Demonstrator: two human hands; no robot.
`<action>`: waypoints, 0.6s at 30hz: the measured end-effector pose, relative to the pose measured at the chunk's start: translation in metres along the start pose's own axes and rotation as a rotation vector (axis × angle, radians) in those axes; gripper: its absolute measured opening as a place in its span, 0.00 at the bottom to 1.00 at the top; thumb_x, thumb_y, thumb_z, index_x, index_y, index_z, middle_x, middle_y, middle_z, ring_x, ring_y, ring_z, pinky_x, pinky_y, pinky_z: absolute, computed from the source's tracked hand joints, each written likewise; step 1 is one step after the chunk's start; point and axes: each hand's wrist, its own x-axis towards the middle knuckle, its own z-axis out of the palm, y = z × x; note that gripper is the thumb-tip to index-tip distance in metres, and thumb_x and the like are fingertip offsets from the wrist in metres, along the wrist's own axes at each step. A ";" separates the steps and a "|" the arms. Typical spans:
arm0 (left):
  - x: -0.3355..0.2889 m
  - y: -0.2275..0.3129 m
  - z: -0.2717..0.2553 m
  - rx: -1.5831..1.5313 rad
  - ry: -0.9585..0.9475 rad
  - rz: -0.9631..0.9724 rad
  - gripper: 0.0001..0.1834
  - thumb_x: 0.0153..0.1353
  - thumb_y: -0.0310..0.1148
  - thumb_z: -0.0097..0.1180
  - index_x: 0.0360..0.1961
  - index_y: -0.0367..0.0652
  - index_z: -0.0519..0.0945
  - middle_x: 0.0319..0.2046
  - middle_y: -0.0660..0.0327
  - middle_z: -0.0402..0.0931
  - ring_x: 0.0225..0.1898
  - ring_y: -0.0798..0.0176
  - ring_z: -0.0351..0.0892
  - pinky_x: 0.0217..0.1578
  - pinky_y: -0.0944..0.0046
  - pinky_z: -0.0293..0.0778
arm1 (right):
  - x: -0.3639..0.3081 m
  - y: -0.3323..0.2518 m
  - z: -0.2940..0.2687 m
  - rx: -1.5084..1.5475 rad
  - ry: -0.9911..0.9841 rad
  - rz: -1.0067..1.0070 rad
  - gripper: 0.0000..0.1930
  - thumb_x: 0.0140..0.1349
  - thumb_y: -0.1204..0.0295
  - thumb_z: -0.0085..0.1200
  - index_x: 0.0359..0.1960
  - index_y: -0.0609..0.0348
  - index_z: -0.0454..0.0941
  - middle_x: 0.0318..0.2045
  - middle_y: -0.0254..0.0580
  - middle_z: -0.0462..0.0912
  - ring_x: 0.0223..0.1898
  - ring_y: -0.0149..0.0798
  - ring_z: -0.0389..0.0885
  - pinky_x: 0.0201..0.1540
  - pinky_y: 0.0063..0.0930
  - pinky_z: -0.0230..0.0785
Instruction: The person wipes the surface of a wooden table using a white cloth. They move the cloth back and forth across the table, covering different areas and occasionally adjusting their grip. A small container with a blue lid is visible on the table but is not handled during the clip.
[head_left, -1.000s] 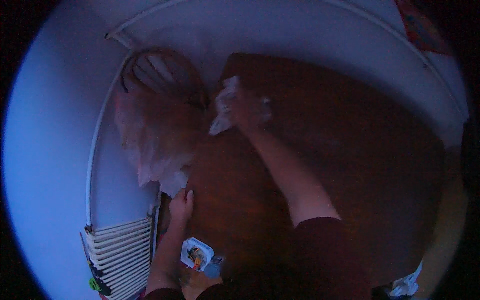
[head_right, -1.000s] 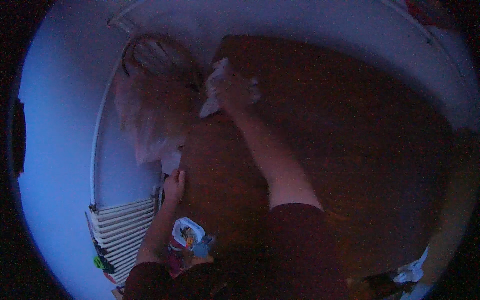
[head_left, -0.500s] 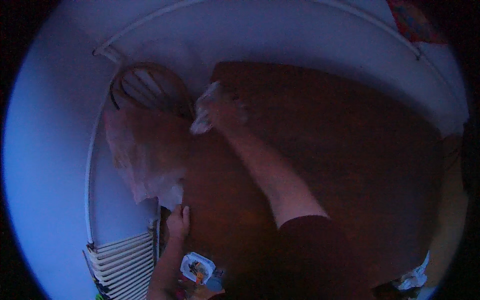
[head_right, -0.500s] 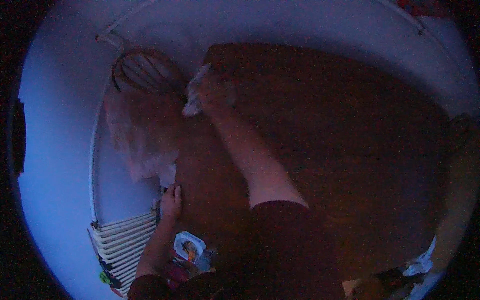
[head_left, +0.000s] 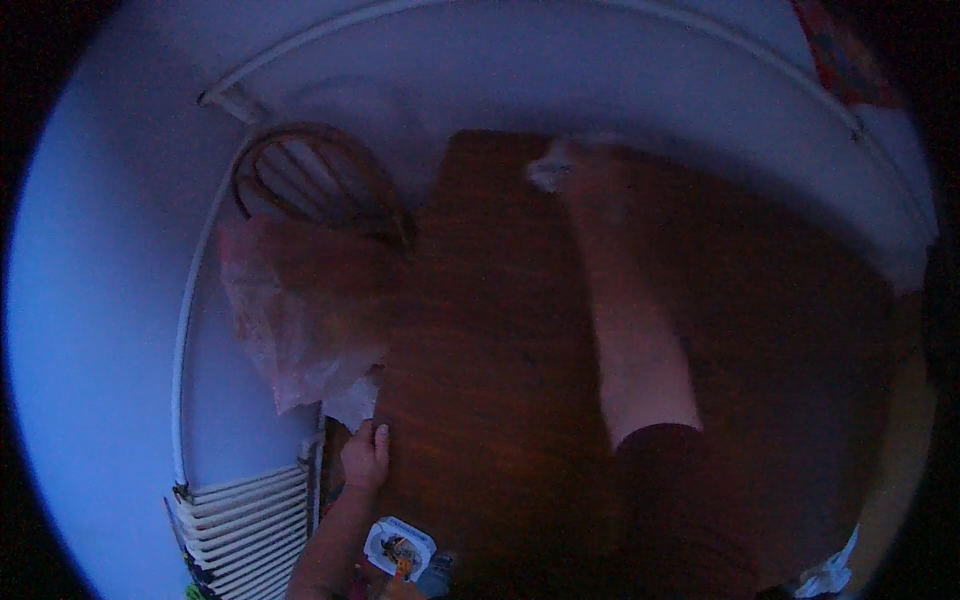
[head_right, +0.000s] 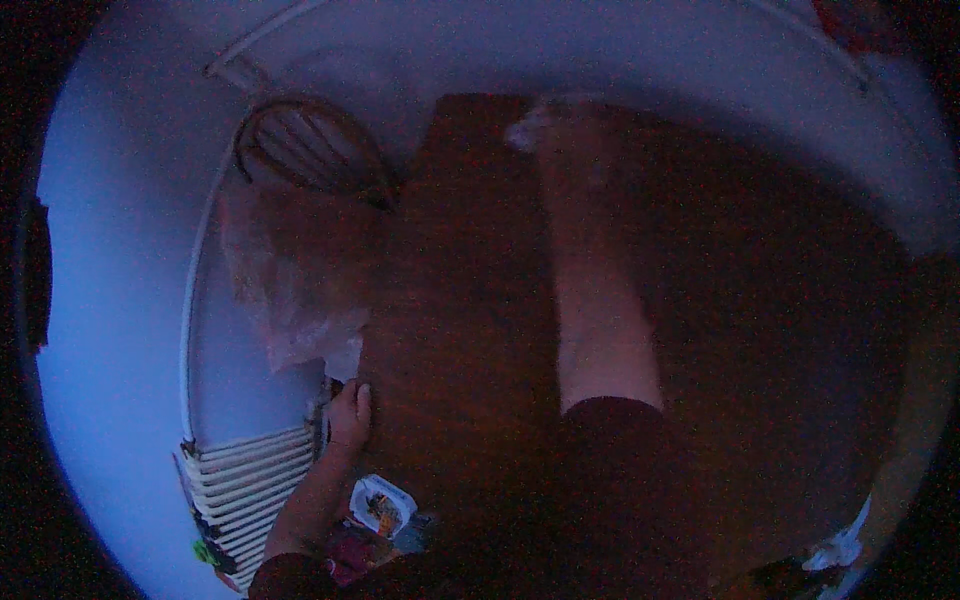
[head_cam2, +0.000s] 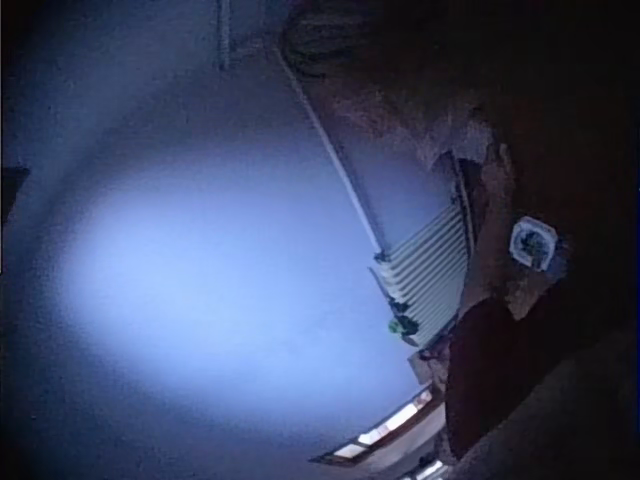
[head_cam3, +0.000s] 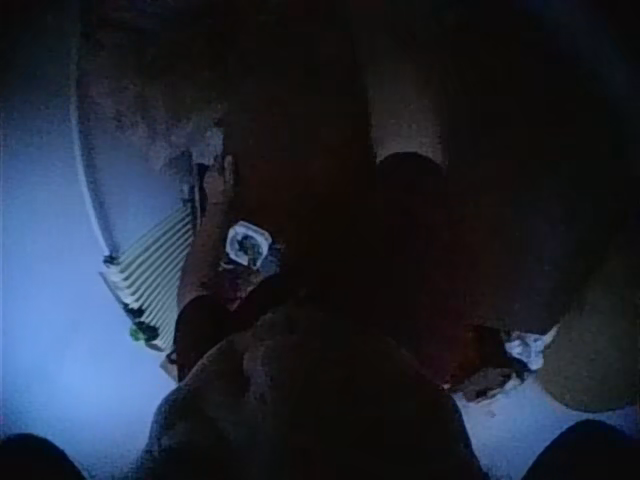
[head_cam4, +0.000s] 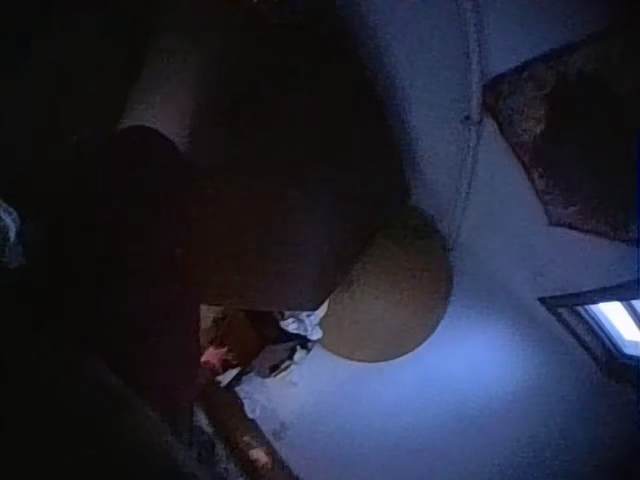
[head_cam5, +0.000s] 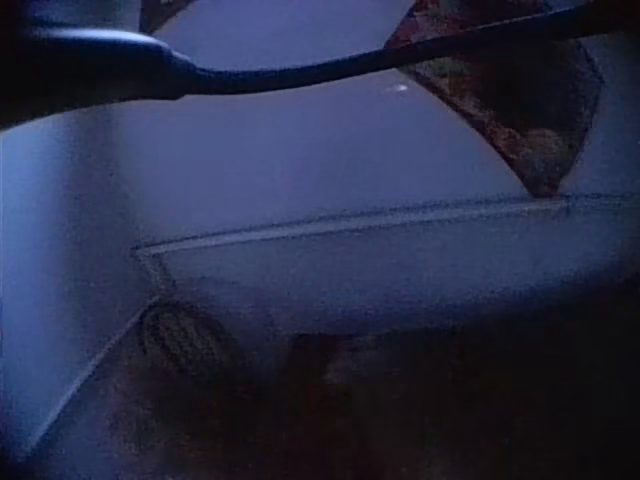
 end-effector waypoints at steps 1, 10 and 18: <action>-0.003 -0.002 -0.004 0.010 0.019 -0.004 0.16 0.64 0.45 0.45 0.34 0.41 0.73 0.27 0.44 0.76 0.31 0.37 0.75 0.30 0.43 0.69 | -0.021 -0.039 0.014 0.068 -0.041 -0.086 0.20 0.58 0.55 0.50 0.46 0.54 0.77 0.46 0.50 0.76 0.47 0.51 0.75 0.50 0.46 0.69; -0.003 -0.017 -0.002 0.061 0.023 0.037 0.16 0.65 0.44 0.44 0.36 0.40 0.74 0.27 0.44 0.76 0.30 0.37 0.75 0.29 0.44 0.69 | -0.087 -0.115 0.029 0.345 -0.314 -0.502 0.20 0.59 0.56 0.50 0.47 0.53 0.77 0.46 0.49 0.77 0.48 0.50 0.75 0.50 0.45 0.69; -0.004 0.003 -0.001 0.037 0.066 0.038 0.17 0.65 0.44 0.44 0.34 0.39 0.73 0.26 0.43 0.75 0.30 0.36 0.74 0.29 0.43 0.68 | -0.003 0.148 -0.066 -0.148 0.036 0.182 0.19 0.59 0.56 0.49 0.48 0.51 0.76 0.46 0.48 0.77 0.48 0.50 0.75 0.50 0.45 0.69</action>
